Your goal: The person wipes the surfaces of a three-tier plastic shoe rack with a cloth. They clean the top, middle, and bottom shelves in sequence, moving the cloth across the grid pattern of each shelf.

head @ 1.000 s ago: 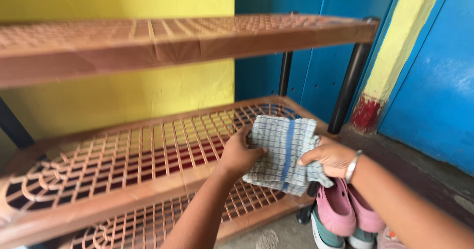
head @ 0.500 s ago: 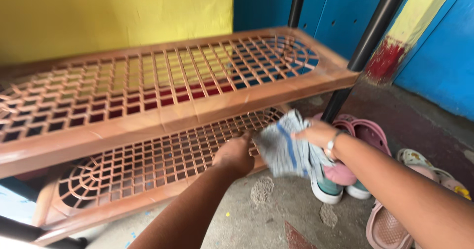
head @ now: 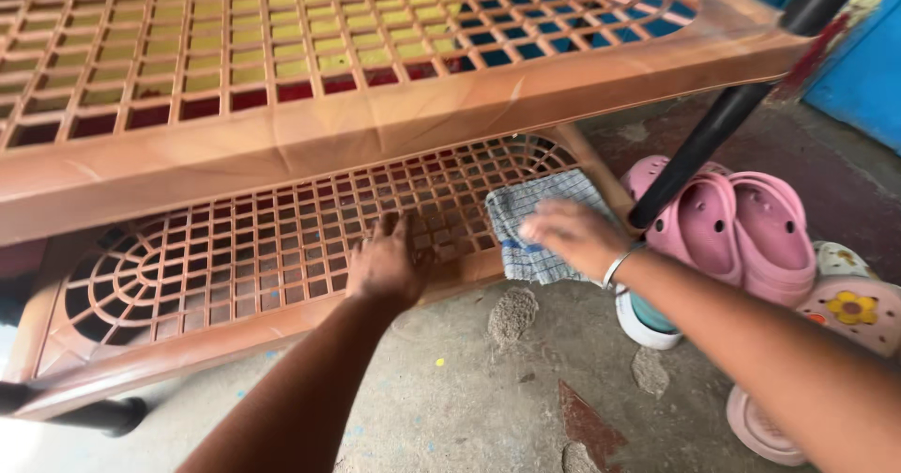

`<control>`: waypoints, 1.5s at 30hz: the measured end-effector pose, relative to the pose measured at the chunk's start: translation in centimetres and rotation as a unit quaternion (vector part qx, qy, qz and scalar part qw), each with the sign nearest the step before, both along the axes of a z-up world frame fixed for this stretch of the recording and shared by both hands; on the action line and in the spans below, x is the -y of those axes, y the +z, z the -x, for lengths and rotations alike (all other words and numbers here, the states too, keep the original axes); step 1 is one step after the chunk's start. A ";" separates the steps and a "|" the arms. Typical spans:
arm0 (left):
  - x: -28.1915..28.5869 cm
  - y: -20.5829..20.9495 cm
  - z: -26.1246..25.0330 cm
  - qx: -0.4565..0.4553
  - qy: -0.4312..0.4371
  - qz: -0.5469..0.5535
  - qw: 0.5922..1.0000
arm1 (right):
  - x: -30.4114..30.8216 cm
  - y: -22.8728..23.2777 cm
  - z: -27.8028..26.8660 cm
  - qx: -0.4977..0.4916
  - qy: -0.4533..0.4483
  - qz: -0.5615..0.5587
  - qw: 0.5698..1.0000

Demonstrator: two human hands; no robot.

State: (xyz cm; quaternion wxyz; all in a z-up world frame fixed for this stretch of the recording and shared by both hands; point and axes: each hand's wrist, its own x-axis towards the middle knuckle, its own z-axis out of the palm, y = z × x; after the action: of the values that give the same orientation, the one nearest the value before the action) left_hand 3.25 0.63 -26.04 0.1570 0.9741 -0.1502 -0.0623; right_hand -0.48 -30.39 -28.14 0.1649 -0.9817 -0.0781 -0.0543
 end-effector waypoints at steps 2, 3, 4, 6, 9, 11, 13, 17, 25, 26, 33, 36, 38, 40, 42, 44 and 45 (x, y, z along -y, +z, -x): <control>-1.3 -0.9 -0.9 0.014 0.006 -0.027 1.000 | 0.7 0.2 -0.6 0.013 -0.027 -0.003 1.000; -2.0 -1.4 -1.2 0.022 0.008 -0.041 0.999 | 0.7 0.2 -0.7 0.014 -0.036 0.030 0.999; -2.5 -2.0 -1.2 0.032 0.006 -0.047 0.998 | 0.4 0.0 -0.5 0.017 -0.045 0.065 0.997; -3.2 -3.5 -0.9 0.048 0.004 -0.058 0.997 | -1.8 -0.7 0.0 -0.004 -0.099 0.111 0.989; -3.0 -5.0 -1.0 0.036 0.018 -0.080 0.996 | -7.3 -1.1 1.0 -0.001 -0.081 0.155 0.985; -2.8 -5.4 -1.8 0.053 0.032 -0.046 0.997 | -11.9 -0.3 0.7 -0.043 -0.057 0.169 0.983; -3.2 -6.1 -1.9 0.057 0.081 0.001 0.995 | -17.7 -0.2 1.3 -0.099 -0.039 0.198 0.974; -3.4 -6.5 -3.6 0.045 0.174 0.087 0.980 | -22.6 0.5 1.6 -0.074 -0.002 0.154 0.985; -3.0 -6.2 -3.3 0.055 0.166 0.055 0.983 | -11.3 -2.9 2.6 0.186 0.083 0.243 0.948; -3.1 -6.1 -3.1 0.056 0.164 0.057 0.983 | -9.0 -2.9 3.1 0.190 0.070 0.236 0.950; -2.1 -5.3 -2.3 0.059 0.161 -0.059 0.983 | 1.7 -3.5 3.8 0.204 -0.031 0.230 0.951; -1.8 -5.1 -1.7 0.048 0.168 -0.087 0.981 | 0.0 -4.8 3.6 0.217 -0.069 0.213 0.950; -1.7 -4.7 -1.9 0.055 0.170 -0.073 0.981 | -3.9 -5.0 3.6 0.256 -0.058 0.167 0.950; -1.9 -4.6 -2.0 0.054 0.178 -0.028 0.982 | -8.6 -4.6 3.3 0.238 0.018 0.094 0.967; -2.4 -4.8 -2.1 0.041 0.190 0.048 0.980 | -15.3 -5.4 2.8 0.303 0.053 0.028 0.951; -3.0 -5.0 -2.1 0.041 0.228 0.154 0.960 | -21.3 -6.0 3.1 0.230 0.009 0.057 0.972; -3.3 -5.1 -2.0 0.041 0.246 0.207 0.946 | -22.1 -6.0 3.4 0.231 0.010 0.044 0.972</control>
State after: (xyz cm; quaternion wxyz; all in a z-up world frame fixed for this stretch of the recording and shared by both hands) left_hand 5.30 3.90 -31.12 0.3590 0.9286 0.0786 0.0505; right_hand -3.88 -8.33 -34.15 0.0993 -0.9480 -0.1266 -0.2746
